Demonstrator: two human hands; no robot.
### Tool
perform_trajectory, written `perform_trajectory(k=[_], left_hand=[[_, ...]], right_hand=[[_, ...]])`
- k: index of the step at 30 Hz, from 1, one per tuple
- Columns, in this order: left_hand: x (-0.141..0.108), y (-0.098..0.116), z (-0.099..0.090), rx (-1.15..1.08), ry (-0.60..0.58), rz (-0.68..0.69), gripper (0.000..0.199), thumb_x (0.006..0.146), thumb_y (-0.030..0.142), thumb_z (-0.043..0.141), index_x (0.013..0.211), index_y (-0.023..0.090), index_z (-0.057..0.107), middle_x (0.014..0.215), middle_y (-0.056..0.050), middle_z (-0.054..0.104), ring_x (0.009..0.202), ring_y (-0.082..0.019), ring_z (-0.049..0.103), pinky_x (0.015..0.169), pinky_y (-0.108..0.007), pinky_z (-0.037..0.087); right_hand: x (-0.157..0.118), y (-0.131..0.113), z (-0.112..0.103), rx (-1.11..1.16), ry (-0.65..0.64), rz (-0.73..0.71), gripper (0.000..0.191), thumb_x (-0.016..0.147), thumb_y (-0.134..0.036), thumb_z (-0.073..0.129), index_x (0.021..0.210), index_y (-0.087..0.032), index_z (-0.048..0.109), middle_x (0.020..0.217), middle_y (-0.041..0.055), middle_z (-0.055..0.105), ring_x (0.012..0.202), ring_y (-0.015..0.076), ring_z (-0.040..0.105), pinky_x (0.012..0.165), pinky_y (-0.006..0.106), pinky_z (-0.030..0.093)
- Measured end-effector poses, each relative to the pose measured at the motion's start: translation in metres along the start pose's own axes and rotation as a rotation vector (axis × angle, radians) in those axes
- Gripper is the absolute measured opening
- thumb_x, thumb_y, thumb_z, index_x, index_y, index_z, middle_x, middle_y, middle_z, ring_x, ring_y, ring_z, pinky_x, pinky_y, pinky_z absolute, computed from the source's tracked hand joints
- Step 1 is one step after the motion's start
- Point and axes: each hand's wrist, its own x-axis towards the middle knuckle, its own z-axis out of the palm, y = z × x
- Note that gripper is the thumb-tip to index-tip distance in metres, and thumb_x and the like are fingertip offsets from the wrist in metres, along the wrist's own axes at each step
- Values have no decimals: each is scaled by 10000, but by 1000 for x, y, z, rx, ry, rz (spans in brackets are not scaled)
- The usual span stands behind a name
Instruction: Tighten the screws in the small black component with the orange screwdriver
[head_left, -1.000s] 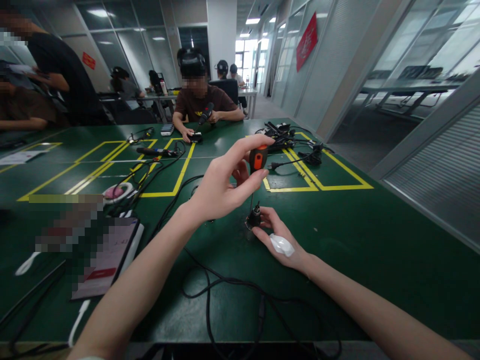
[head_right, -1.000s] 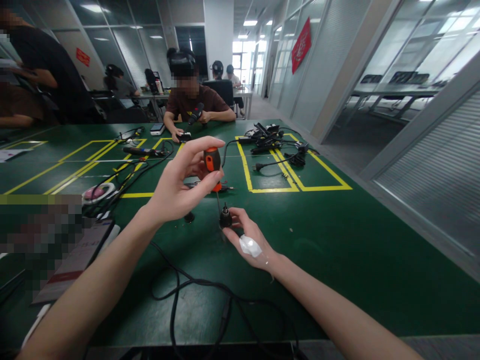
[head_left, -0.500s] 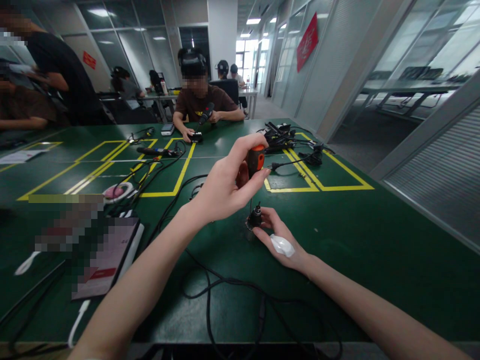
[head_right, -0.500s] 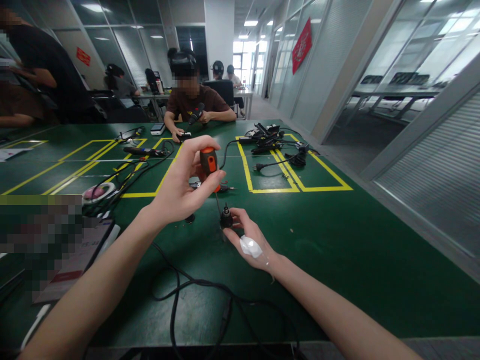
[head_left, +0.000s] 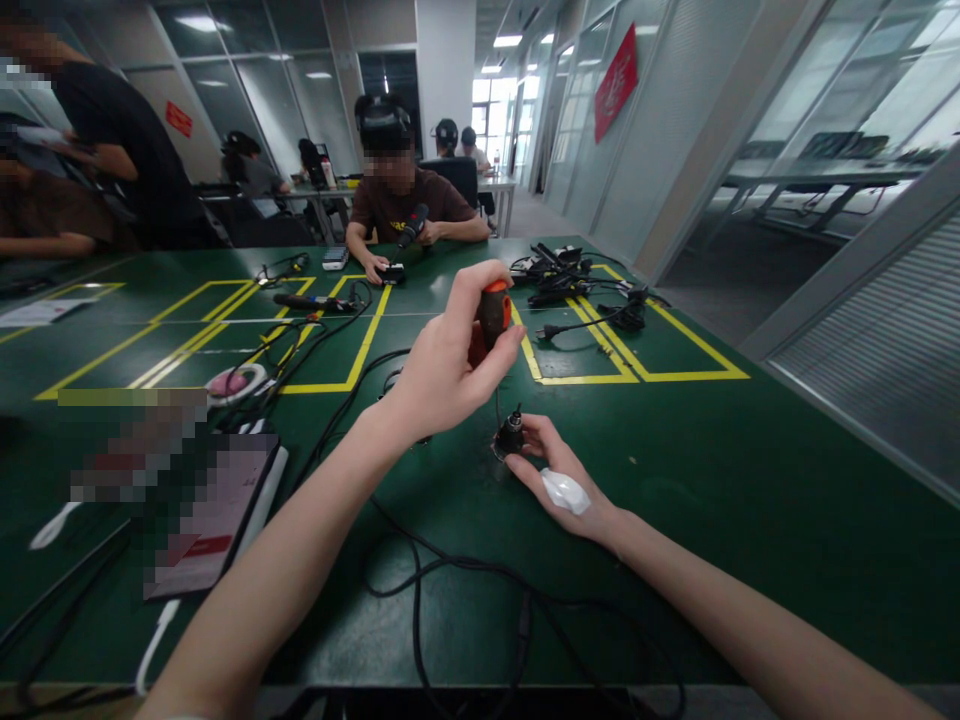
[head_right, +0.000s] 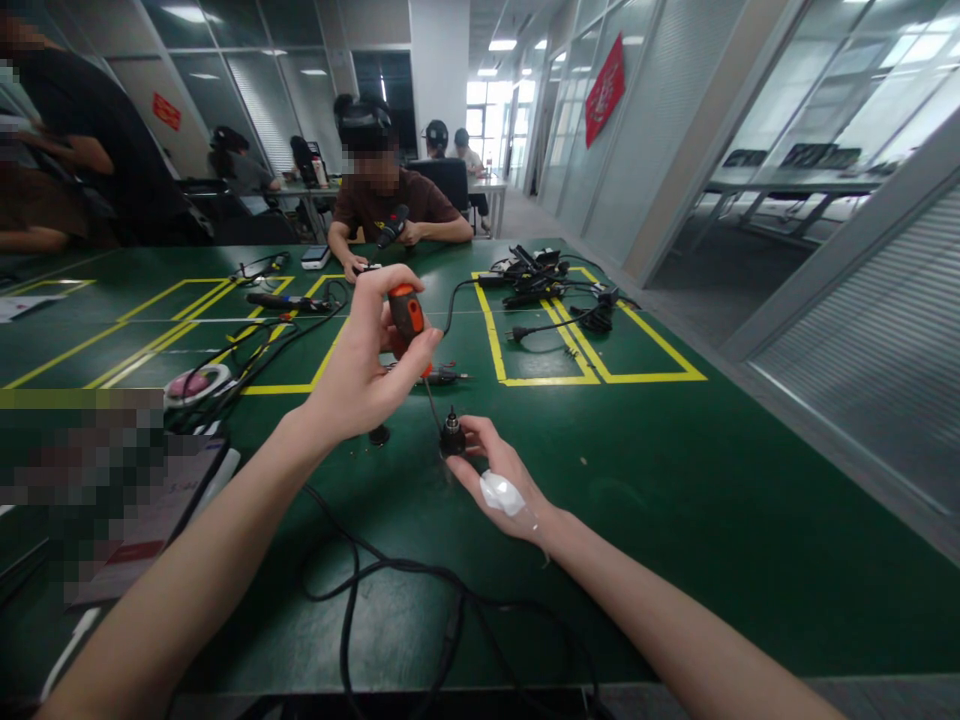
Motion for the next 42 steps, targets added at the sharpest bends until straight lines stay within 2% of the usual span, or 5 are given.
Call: perform_trajectory(k=[7, 14, 22, 37, 42], left_hand=[[-2, 4, 4, 2, -27, 15, 406, 1004, 242, 545, 1385, 238, 406, 992, -18, 559, 616, -52, 472, 548, -186, 440], [0, 4, -1, 97, -6, 54, 491, 987, 236, 577, 1454, 266, 431, 1294, -71, 603, 617, -35, 492, 563, -188, 487], [1, 4, -11, 57, -101, 16, 468, 970, 195, 546, 1428, 245, 465, 919, -3, 657, 682, -104, 621, 607, -228, 545], [5, 11, -18, 79, -69, 95, 451, 946, 204, 632, 1389, 267, 572, 1181, -30, 691, 588, -49, 485, 528, -204, 445], [4, 7, -15, 73, -39, 78, 432, 944, 288, 694, 1356, 248, 573, 1107, -30, 692, 587, -45, 474, 522, -184, 440]], right_hand=[[0, 3, -1, 9, -3, 2, 369, 954, -392, 644, 1276, -258, 521, 1185, 116, 726, 1102, 293, 724, 993, 509, 595], [0, 1, -1, -18, 3, 2, 376, 955, -398, 643, 1285, -260, 528, 1204, 124, 720, 1116, 308, 720, 998, 526, 590], [0, 2, -2, 4, 1, -6, 366, 963, -396, 645, 1281, -261, 524, 1200, 114, 726, 1118, 289, 721, 996, 500, 598], [1, 4, 0, 11, 6, 1, 378, 952, -413, 650, 1273, -264, 519, 1197, 115, 720, 1107, 291, 724, 993, 513, 594], [0, 4, -1, 9, 8, 9, 377, 952, -409, 649, 1279, -264, 529, 1203, 119, 719, 1119, 302, 721, 1005, 527, 585]])
